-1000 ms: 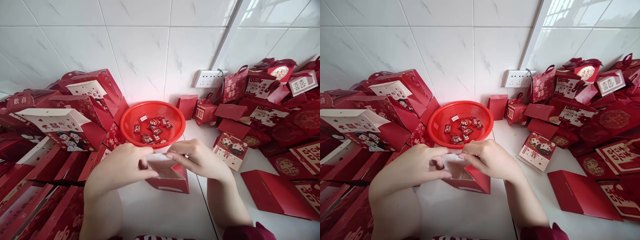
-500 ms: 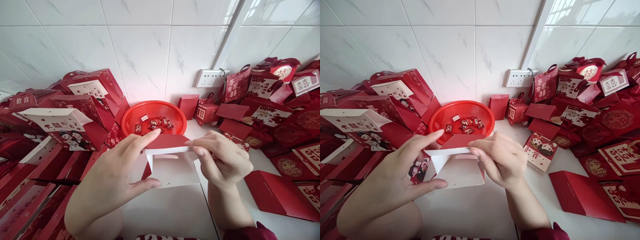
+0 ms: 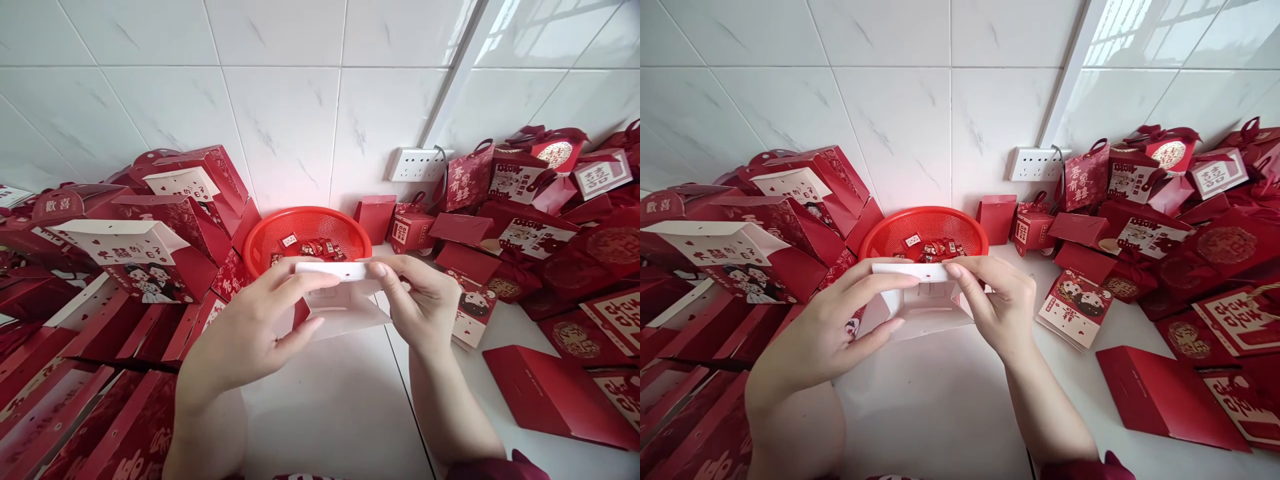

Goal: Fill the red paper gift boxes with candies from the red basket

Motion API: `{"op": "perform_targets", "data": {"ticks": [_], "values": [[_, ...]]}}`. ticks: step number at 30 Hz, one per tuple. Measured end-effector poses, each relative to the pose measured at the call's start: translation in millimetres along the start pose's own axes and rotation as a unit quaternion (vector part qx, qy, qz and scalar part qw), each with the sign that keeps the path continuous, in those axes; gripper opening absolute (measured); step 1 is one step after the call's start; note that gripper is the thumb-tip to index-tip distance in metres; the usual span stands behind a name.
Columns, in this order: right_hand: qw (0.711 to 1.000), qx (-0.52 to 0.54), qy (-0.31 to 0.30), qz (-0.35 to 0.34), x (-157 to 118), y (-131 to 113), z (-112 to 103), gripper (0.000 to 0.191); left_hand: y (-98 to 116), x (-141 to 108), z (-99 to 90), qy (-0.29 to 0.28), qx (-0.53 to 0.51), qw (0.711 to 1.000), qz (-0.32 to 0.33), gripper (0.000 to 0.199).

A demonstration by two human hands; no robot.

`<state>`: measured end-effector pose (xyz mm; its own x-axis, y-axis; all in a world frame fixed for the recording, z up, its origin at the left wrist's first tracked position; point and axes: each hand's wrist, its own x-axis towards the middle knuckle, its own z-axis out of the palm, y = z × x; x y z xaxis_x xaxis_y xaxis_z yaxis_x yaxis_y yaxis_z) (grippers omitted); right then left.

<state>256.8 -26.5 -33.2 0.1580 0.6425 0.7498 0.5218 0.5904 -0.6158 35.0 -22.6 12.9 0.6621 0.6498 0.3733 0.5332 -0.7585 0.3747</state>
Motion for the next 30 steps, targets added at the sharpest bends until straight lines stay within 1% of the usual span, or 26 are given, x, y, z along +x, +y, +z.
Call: {"op": "perform_targets", "data": {"ticks": [3, 5, 6, 9, 13, 15, 18, 19, 23, 26, 30], "values": [[0.998, 0.004, -0.042, 0.037, 0.4, -3.4, -5.4, 0.012, 0.2, -1.2, 0.4, -0.019, -0.015, 1.0, -0.02, 0.05], [0.998, 0.006, -0.051, 0.044, 0.3, -4.9, -8.3, 0.008, 1.8, -1.5, 0.8, -0.019, -0.018, 0.999, -0.03, 0.051], [0.998, 0.004, -0.051, 0.042, 0.2, -5.3, -9.2, 0.007, 2.7, -1.5, 1.0, -0.017, -0.019, 0.999, -0.036, 0.051], [0.998, -0.004, -0.058, 0.02, 0.2, -5.6, -10.7, 0.012, 4.2, -1.0, 1.5, -0.015, -0.025, 0.998, -0.057, 0.052], [0.996, -0.025, -0.087, -0.004, 0.7, -7.8, -15.8, 0.016, 2.5, -1.5, 2.9, -0.008, -0.028, 0.998, -0.056, 0.05], [0.992, -0.044, -0.118, -0.002, 0.6, -9.9, -20.6, 0.016, 1.6, -2.5, 4.0, -0.01, -0.03, 0.998, -0.055, 0.047], [0.979, -0.077, -0.187, -0.018, -0.7, -12.5, -26.6, 0.029, 1.1, -4.2, 6.1, -0.015, -0.028, 0.998, -0.061, 0.045], [0.975, -0.09, -0.201, -0.029, -1.5, -13.1, -27.6, 0.032, 1.0, -4.8, 6.9, -0.018, -0.025, 0.997, -0.065, 0.045], [0.97, -0.126, -0.195, -0.077, -5.6, -15.1, -27.0, 0.026, 1.1, -5.3, 8.8, -0.035, -0.016, 0.997, -0.065, 0.045], [0.961, -0.162, -0.197, -0.107, -7.5, -17.1, -25.7, 0.025, 2.4, -4.3, 8.9, -0.04, -0.011, 0.997, -0.062, 0.047], [0.953, -0.173, -0.217, -0.118, -7.9, -18.5, -26.1, 0.025, 4.3, -3.2, 9.0, -0.034, -0.012, 0.997, -0.067, 0.048]]}}
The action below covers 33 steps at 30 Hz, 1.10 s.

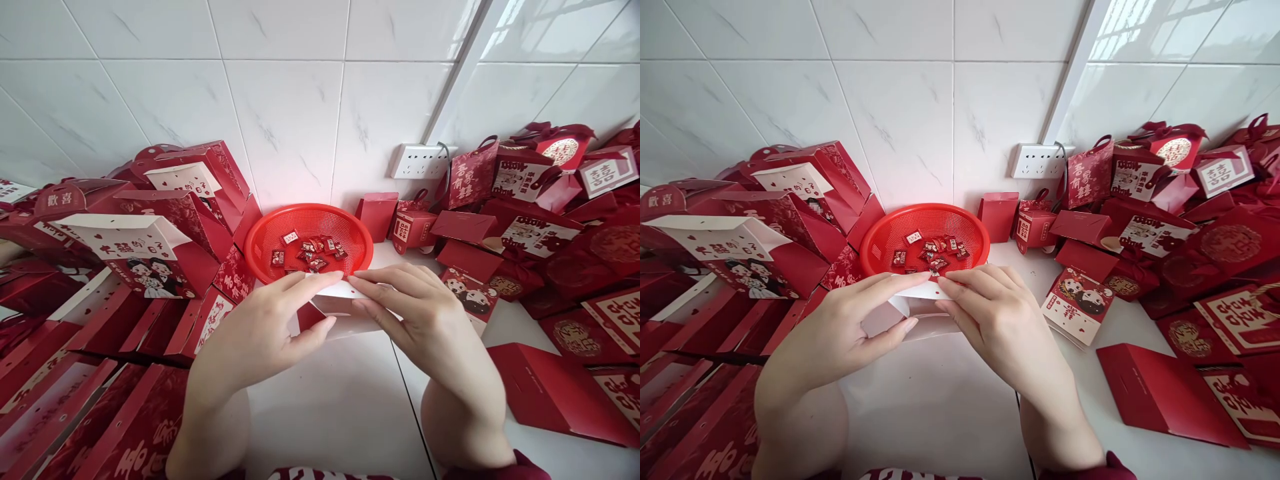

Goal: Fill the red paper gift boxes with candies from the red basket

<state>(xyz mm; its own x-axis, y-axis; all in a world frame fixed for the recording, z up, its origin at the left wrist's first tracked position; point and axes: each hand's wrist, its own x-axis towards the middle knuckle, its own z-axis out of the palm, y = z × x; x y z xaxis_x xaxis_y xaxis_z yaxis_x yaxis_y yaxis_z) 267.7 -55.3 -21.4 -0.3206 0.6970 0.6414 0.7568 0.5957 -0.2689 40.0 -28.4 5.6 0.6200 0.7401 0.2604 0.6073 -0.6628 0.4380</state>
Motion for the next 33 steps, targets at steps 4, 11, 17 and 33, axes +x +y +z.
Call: {"op": "perform_targets", "data": {"ticks": [4, 11, 17, 33], "values": [[1.0, -0.004, -0.004, -0.006, -0.7, -1.2, 0.0, 0.024, 1.2, 1.2, 0.8, 0.007, -0.003, 1.0, -0.005, 0.047], [0.998, -0.059, 0.003, 0.006, -0.5, -14.3, 5.4, 0.018, 4.7, 5.1, 0.8, 0.021, -0.003, 0.999, -0.026, 0.043], [0.997, -0.065, 0.044, -0.008, -0.8, -13.6, 11.3, 0.014, 4.1, 5.4, 1.8, 0.008, -0.004, 1.0, -0.026, 0.043], [0.964, -0.075, -0.247, -0.068, 0.1, -12.3, 22.1, 0.035, 0.8, 9.9, 19.2, -0.201, 0.032, 0.977, -0.064, 0.019]]}}
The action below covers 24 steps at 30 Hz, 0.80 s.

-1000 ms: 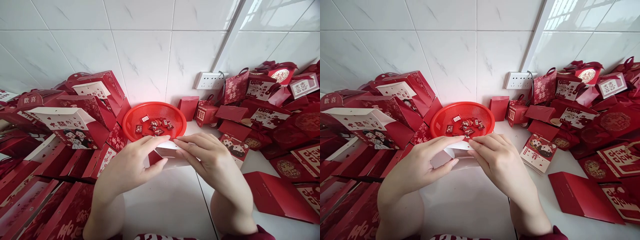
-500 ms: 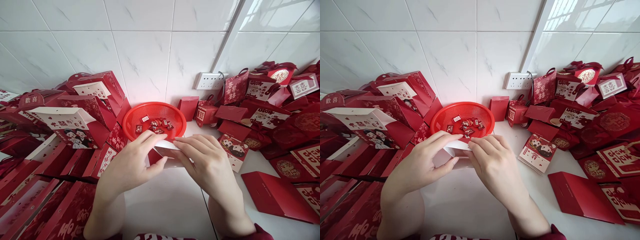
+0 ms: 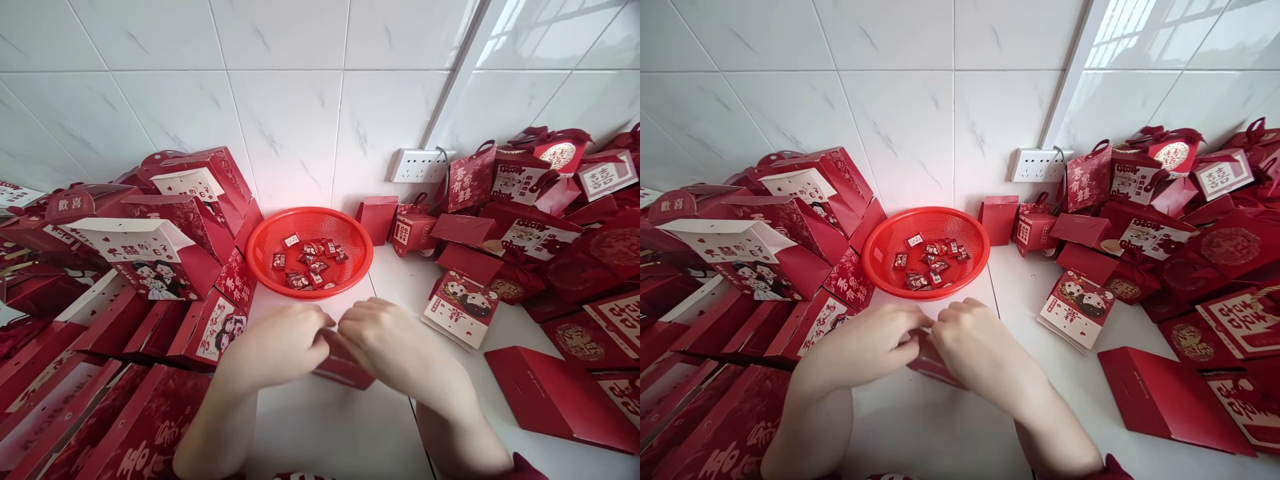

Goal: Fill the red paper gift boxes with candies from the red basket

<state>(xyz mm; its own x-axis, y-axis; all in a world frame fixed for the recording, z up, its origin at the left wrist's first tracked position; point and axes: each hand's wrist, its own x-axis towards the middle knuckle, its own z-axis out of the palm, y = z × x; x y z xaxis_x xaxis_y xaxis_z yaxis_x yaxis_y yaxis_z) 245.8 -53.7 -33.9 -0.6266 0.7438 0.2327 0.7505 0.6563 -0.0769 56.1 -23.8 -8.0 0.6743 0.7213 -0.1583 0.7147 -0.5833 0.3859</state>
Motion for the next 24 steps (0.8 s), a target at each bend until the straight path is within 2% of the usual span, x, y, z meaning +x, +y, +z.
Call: {"op": "perform_targets", "data": {"ticks": [4, 7, 17, 20, 24], "values": [[0.998, 0.012, -0.041, 0.034, 26.3, 16.9, 15.0, 0.037, -12.5, 23.2, 6.5, 0.027, 0.015, 0.997, -0.07, 0.024], [0.997, 0.007, -0.059, 0.057, 33.9, 22.0, 17.9, 0.034, -16.4, 31.1, 8.3, 0.037, 0.038, 0.995, -0.086, 0.028], [0.981, -0.02, -0.094, 0.167, 27.6, 29.5, 19.2, 0.028, -14.7, 45.4, 18.8, 0.055, 0.11, 0.988, -0.092, 0.031], [0.975, -0.016, -0.119, 0.186, 25.6, 30.3, 20.7, 0.027, -12.7, 46.9, 20.9, 0.057, 0.121, 0.988, -0.081, 0.029], [0.971, -0.017, -0.133, 0.199, 28.6, 27.3, 20.4, 0.024, -7.4, 48.5, 25.0, 0.064, 0.121, 0.985, -0.107, 0.03]]}}
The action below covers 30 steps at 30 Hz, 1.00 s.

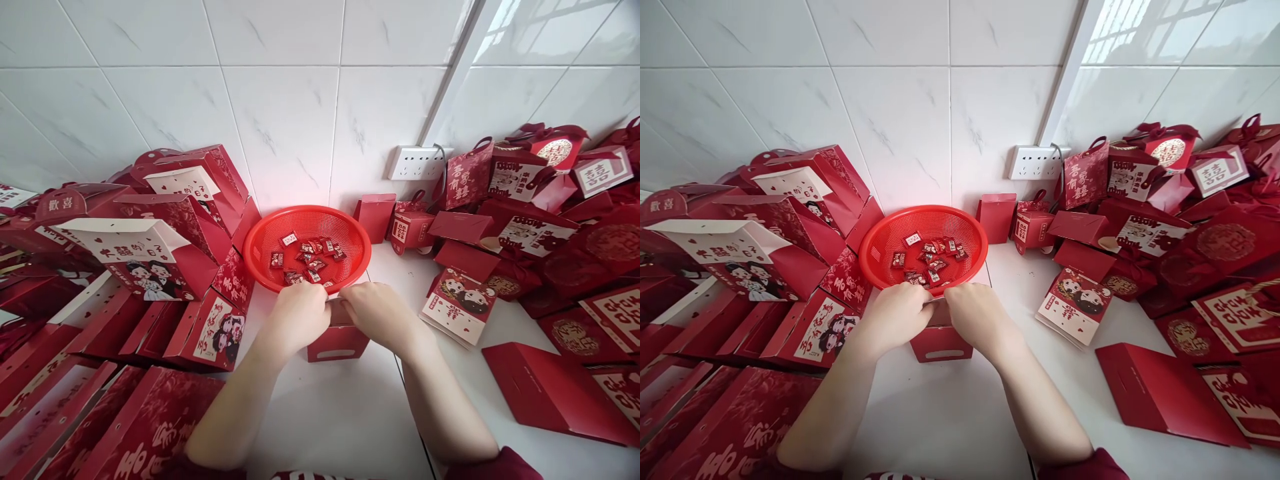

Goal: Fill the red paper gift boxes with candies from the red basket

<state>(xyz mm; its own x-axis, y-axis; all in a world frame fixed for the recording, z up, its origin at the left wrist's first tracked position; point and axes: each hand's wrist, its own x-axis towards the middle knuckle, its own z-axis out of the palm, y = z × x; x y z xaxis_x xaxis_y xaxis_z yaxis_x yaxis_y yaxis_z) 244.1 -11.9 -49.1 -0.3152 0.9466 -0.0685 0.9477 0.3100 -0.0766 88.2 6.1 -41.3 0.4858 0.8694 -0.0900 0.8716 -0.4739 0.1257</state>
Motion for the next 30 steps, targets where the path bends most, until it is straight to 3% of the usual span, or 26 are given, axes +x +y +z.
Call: {"op": "perform_targets", "data": {"ticks": [3, 7, 11, 16, 22, 25, 28, 30], "values": [[1.0, 0.004, -0.008, -0.018, 1.4, -0.4, 0.8, 0.024, 2.2, -0.1, 4.4, -0.009, -0.021, 1.0, 0.001, 0.033], [0.995, 0.084, -0.001, -0.055, 2.6, 9.5, 3.2, 0.024, -5.2, -0.4, 5.5, -0.036, -0.069, 0.996, 0.031, 0.032], [0.98, 0.184, 0.001, -0.069, 2.3, 23.5, -0.1, 0.026, -18.7, -1.4, -4.6, -0.084, -0.128, 0.987, 0.04, 0.031], [0.968, 0.247, 0.01, -0.037, -0.3, 40.3, -2.5, 0.029, -35.4, -4.9, -20.0, -0.12, -0.18, 0.975, 0.045, 0.032], [0.968, 0.249, 0.024, -0.023, -2.4, 50.5, 2.7, 0.03, -42.0, -6.6, -22.8, -0.113, -0.169, 0.979, 0.008, 0.026], [0.968, 0.247, 0.031, -0.042, -1.6, 44.9, 0.0, 0.026, -41.7, -5.4, -20.7, -0.091, -0.168, 0.982, -0.003, 0.023], [0.967, 0.237, 0.053, -0.081, 0.3, 37.0, -5.3, 0.008, -41.0, -5.7, -19.4, -0.079, -0.164, 0.983, 0.001, 0.017], [0.962, 0.241, 0.055, -0.114, 1.5, 33.6, -7.7, 0.012, -39.2, -8.2, -19.7, -0.066, -0.165, 0.984, 0.01, 0.015]]}}
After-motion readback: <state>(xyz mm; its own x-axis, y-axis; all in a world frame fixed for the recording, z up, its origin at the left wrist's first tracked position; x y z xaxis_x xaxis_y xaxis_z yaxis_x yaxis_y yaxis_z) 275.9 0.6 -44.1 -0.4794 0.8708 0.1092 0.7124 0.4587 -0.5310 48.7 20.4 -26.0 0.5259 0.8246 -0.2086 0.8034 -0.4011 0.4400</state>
